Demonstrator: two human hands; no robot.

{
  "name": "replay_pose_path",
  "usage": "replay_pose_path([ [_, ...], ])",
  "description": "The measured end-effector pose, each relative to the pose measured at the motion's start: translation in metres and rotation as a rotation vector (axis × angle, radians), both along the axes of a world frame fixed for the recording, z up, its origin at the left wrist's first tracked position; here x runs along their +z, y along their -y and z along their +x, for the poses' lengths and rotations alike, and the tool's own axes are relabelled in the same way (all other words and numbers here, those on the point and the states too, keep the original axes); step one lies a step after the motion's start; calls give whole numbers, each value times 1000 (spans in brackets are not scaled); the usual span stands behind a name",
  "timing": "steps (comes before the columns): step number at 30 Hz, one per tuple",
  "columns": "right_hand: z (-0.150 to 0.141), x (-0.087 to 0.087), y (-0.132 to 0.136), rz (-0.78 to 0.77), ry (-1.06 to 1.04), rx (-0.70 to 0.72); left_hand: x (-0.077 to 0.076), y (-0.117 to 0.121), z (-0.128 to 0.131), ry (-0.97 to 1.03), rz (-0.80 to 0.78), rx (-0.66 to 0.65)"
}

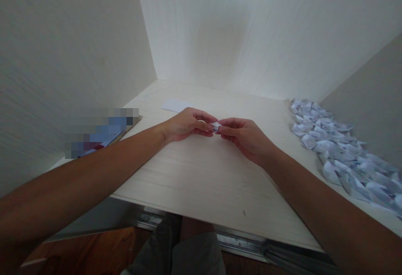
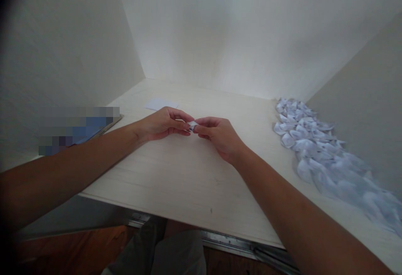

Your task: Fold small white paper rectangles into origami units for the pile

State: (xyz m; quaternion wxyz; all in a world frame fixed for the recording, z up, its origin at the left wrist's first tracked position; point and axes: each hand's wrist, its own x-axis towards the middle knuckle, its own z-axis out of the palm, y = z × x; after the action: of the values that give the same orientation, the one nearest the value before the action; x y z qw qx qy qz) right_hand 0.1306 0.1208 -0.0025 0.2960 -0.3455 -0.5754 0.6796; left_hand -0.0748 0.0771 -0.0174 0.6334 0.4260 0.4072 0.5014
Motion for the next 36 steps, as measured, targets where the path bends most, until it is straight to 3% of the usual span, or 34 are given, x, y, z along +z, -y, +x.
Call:
replay_pose_path([
  [4, 0, 3, 1, -16, -21, 23, 0, -1, -2, 3, 1, -24],
  [14, 0, 2, 0, 209, 20, 25, -1, 0, 2, 3, 100, -32],
  [21, -3, -6, -1, 399, 72, -78, -3, 2, 10, -23, 134, 102],
  [29, -4, -5, -1, 61, -2, -12, 6, 4, 4, -75, 10, 31],
  [32, -4, -6, -2, 88, 24, -34, 6, 6, 6, -106, 19, 63],
  [36, -4, -8, -1, 236, 69, -82, 6, 8, 13, -166, 75, 147],
])
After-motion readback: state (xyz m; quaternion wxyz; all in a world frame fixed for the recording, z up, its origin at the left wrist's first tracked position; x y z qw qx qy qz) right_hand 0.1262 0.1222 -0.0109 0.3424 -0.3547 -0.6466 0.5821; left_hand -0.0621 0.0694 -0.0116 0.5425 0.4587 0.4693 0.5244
